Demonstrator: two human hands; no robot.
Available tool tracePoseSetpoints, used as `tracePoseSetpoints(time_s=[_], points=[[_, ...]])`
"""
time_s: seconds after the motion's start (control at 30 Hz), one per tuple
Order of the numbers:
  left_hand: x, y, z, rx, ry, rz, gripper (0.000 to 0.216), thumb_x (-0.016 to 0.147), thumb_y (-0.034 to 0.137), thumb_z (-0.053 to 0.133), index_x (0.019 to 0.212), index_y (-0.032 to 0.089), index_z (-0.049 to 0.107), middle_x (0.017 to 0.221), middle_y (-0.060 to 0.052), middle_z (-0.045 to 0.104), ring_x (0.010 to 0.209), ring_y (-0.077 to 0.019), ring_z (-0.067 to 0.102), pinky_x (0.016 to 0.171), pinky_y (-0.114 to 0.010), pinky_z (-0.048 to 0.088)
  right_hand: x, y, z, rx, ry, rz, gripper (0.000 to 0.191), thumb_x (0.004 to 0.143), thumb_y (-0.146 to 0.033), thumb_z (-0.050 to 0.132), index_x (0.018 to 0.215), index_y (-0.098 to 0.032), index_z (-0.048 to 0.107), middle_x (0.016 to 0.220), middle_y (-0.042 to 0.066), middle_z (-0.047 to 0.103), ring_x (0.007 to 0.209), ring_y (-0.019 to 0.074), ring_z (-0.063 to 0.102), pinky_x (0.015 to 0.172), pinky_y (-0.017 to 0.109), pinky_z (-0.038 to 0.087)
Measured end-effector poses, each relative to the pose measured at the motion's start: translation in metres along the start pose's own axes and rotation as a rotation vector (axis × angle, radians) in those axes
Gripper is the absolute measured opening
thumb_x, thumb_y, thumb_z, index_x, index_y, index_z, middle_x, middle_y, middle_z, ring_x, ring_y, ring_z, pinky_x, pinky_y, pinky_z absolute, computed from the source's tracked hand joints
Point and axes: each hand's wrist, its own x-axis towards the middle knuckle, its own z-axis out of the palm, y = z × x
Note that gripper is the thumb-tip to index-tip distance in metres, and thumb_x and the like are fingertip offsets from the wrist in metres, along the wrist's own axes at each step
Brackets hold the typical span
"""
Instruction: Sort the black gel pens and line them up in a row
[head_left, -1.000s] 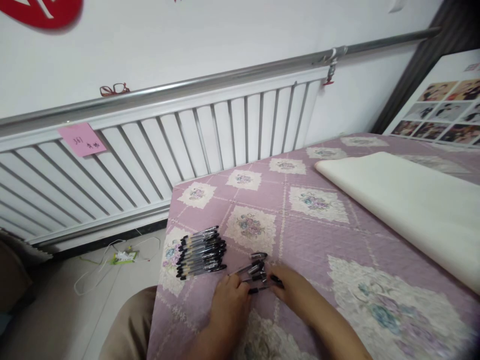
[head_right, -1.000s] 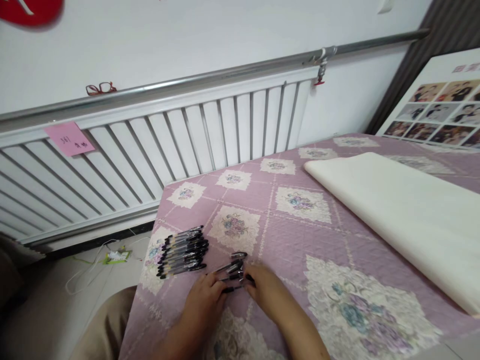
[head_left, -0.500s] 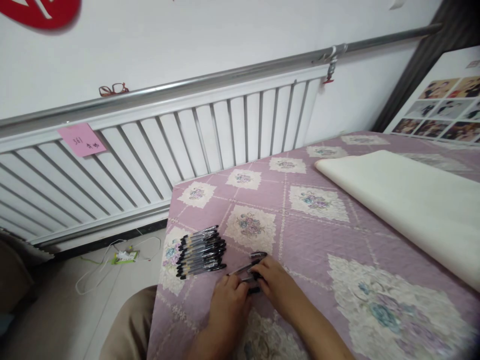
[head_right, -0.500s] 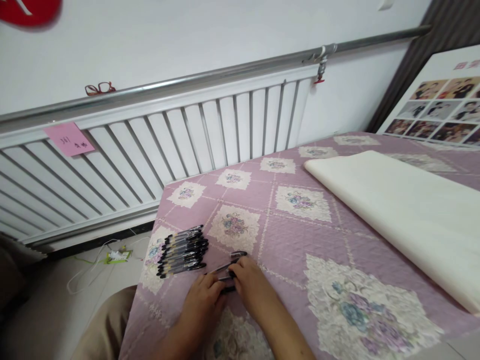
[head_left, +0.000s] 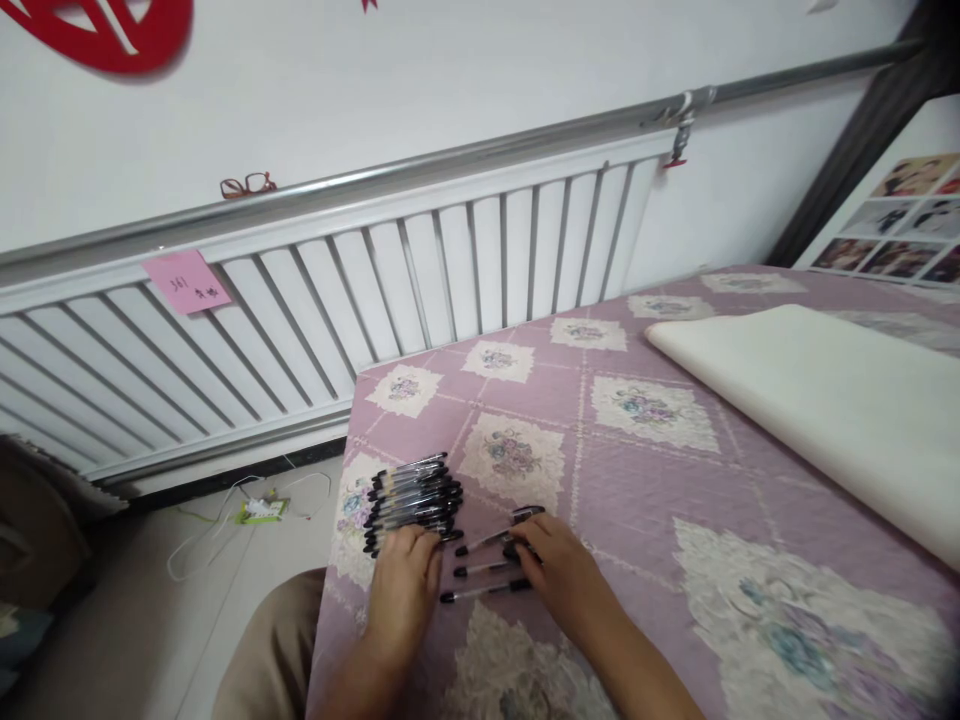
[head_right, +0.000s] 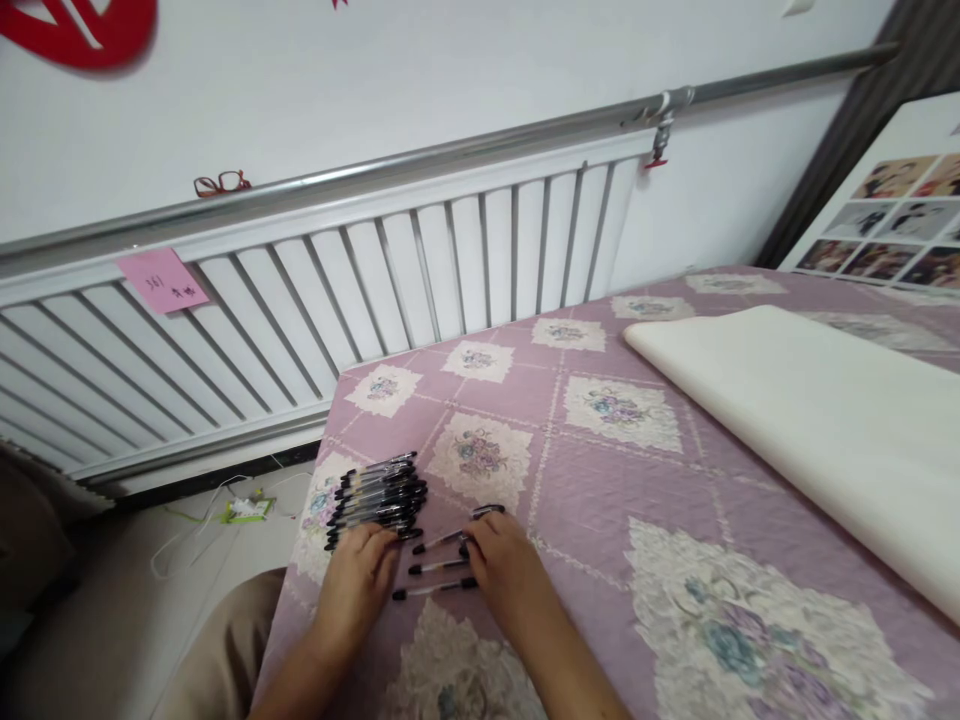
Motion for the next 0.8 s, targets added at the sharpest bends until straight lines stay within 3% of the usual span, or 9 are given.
tracePoseSetpoints(time_s=[0.13,0.3,0.43,0.8], points=[[0.002,-0.014,-0.001,0.097,-0.07,-0.066,0.015,0.083,0.019,0.051,0.09,0.022,0.064,0.086,-0.004,0.059,0.085,-0.0208,0.053,0.078,-0.033,0.042,0.001,-0.001,0.002,0.013,0.006,-0.025,0.017,0.081,-0.01,0.049,0.086,-0.019,0.062,0.087,0.006,0.06,0.085,0.0206,0.057,0.076,0.035,0.047],[-0.001,-0.013,0.0,0.128,-0.12,-0.132,0.018,0.082,0.02,0.053,0.098,0.022,0.062,0.089,-0.004,0.058,0.088,-0.0212,0.052,0.079,-0.032,0.041,0.002,0.004,0.001,0.044,0.063,-0.028,0.017,0.082,-0.013,0.047,0.088,-0.021,0.061,0.088,0.005,0.061,0.085,0.0193,0.057,0.077,0.034,0.047],[0.002,-0.01,-0.002,0.138,-0.13,-0.148,0.015,0.083,0.021,0.052,0.093,0.022,0.063,0.09,-0.004,0.057,0.089,-0.0205,0.051,0.08,-0.032,0.039,0.002,0.009,-0.007,0.081,0.117,0.012,0.018,0.085,-0.019,0.043,0.09,-0.021,0.06,0.087,0.005,0.062,0.085,0.0192,0.057,0.077,0.034,0.047],[0.005,-0.007,-0.007,0.163,-0.184,-0.154,0.015,0.082,0.018,0.054,0.091,0.023,0.065,0.089,-0.004,0.057,0.089,-0.0206,0.051,0.078,-0.031,0.039,0.001,0.019,-0.027,0.262,0.312,0.306,0.024,0.083,-0.038,0.046,0.091,-0.022,0.061,0.088,0.004,0.065,0.077,0.0179,0.06,0.071,0.029,0.047]])
